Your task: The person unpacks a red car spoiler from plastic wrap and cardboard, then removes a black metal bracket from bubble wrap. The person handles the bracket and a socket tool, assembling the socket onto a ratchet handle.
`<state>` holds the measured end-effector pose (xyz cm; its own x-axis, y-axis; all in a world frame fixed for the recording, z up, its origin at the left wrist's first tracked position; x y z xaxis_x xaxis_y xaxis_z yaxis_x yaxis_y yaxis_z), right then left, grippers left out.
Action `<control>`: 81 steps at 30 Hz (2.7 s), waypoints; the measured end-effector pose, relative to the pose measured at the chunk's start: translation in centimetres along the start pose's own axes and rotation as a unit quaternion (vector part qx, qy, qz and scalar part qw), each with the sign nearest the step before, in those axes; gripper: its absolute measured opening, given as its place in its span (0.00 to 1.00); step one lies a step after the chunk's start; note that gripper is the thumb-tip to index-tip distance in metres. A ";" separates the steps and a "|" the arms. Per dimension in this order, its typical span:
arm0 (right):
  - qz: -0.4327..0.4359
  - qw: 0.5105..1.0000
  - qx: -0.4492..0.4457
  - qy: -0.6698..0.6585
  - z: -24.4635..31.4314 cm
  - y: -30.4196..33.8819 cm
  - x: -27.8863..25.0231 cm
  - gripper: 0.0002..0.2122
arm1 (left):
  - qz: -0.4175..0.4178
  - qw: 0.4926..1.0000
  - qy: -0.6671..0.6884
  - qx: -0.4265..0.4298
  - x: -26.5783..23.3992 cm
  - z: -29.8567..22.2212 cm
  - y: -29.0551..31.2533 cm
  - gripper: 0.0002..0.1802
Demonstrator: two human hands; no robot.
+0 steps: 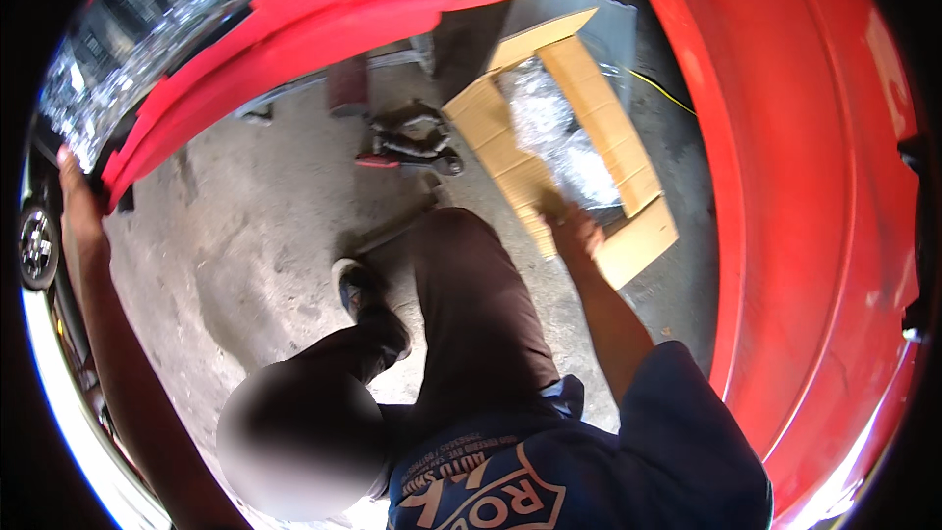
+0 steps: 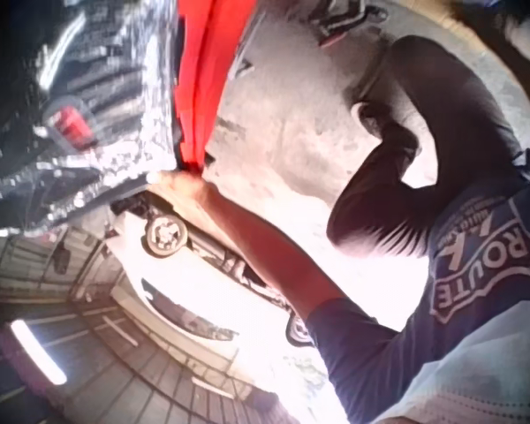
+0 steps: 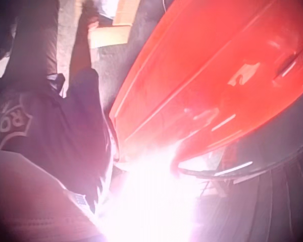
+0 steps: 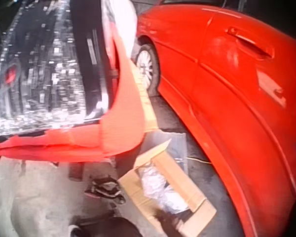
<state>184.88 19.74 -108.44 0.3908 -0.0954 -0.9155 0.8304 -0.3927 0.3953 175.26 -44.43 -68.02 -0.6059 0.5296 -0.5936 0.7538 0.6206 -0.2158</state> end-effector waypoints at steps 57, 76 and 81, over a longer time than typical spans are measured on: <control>-0.035 0.974 -0.081 -0.209 -1.9 -0.6 -2.3 0.20 | -0.044 0.986 0.146 0.062 4.0 1.5 -7.3 0.45; 0.031 0.706 0.045 -0.706 -8.3 -4.0 -4.2 0.07 | -0.084 0.987 0.037 0.134 3.3 2.0 -7.9 0.44; 0.039 0.668 0.014 -0.743 -7.9 -2.5 -5.7 0.19 | -0.070 0.987 0.129 0.066 3.6 2.3 -8.1 0.44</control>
<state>183.67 28.52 -103.62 -0.4113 -0.9107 0.0377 0.8147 -0.3487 0.4634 167.56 -48.84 -70.24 -0.7379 0.5846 -0.3373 0.6747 0.6260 -0.3911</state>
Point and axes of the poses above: each hand's wrist, its own y-axis away from the middle knuckle, its own x-axis out of the palm, z = x × y, the point moved 4 cm from there along -y, towards the middle knuckle, and after that the axes turned 8 degrees about y, right-handed, at the moved point
